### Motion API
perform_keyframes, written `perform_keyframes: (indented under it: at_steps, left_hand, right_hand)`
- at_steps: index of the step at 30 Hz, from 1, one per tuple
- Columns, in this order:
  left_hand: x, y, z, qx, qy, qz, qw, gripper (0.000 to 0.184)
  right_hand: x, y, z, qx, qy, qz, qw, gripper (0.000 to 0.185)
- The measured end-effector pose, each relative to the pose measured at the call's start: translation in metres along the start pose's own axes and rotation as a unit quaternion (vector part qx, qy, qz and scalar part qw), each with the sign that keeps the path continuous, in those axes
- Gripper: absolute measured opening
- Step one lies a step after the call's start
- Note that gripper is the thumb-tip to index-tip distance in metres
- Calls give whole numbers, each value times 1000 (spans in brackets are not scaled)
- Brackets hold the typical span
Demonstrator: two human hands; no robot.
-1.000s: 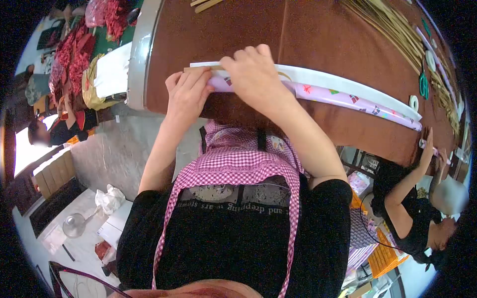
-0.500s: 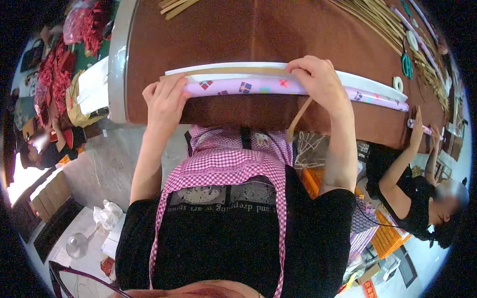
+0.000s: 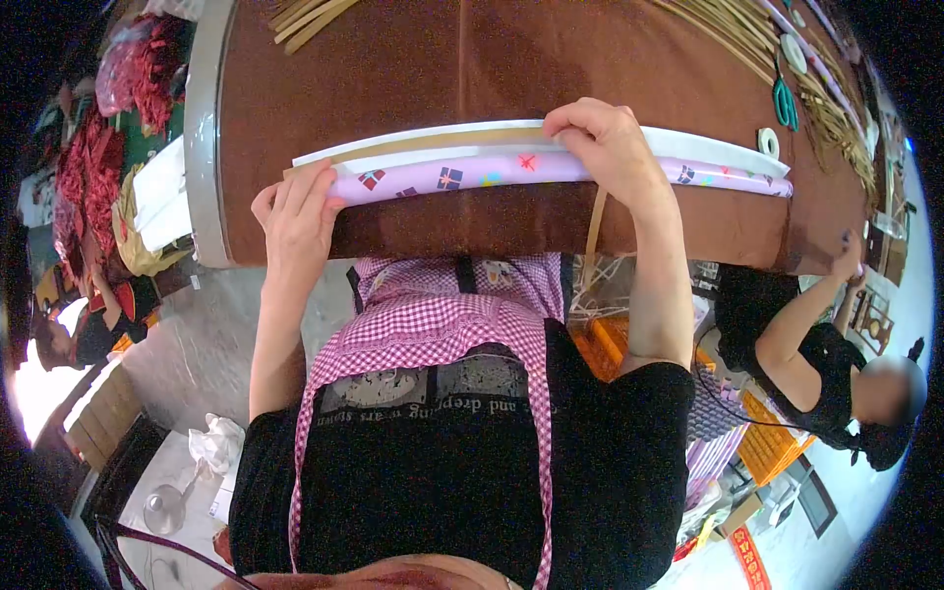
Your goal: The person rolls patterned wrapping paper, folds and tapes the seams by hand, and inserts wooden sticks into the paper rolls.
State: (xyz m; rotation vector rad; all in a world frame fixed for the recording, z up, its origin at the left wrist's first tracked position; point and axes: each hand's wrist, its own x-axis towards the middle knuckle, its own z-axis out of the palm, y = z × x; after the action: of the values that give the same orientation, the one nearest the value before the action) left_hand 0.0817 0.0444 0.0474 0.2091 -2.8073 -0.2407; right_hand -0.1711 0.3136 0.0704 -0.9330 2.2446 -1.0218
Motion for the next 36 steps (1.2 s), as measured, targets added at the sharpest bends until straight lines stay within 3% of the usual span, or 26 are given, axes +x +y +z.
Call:
perform_keyframes:
  at_steps: [8, 10, 23, 36]
  left_hand:
    - [-1, -1, 1, 6, -1, 3, 1000, 32]
    - [0, -1, 1, 7, -5, 2, 1000, 31]
    - [0, -1, -1, 3, -16, -7, 1000, 31]
    - [9, 2, -9, -23, -27, -42, 998, 24]
  right_hand:
    - [3, 9, 3, -29, 4, -21, 999, 14]
    - [4, 13, 5, -124, 23, -103, 987, 13]
    - [1, -7, 17, -249, 41, -84, 964, 10]
    - [-2, -9, 31, -349, 119, -139, 919, 8]
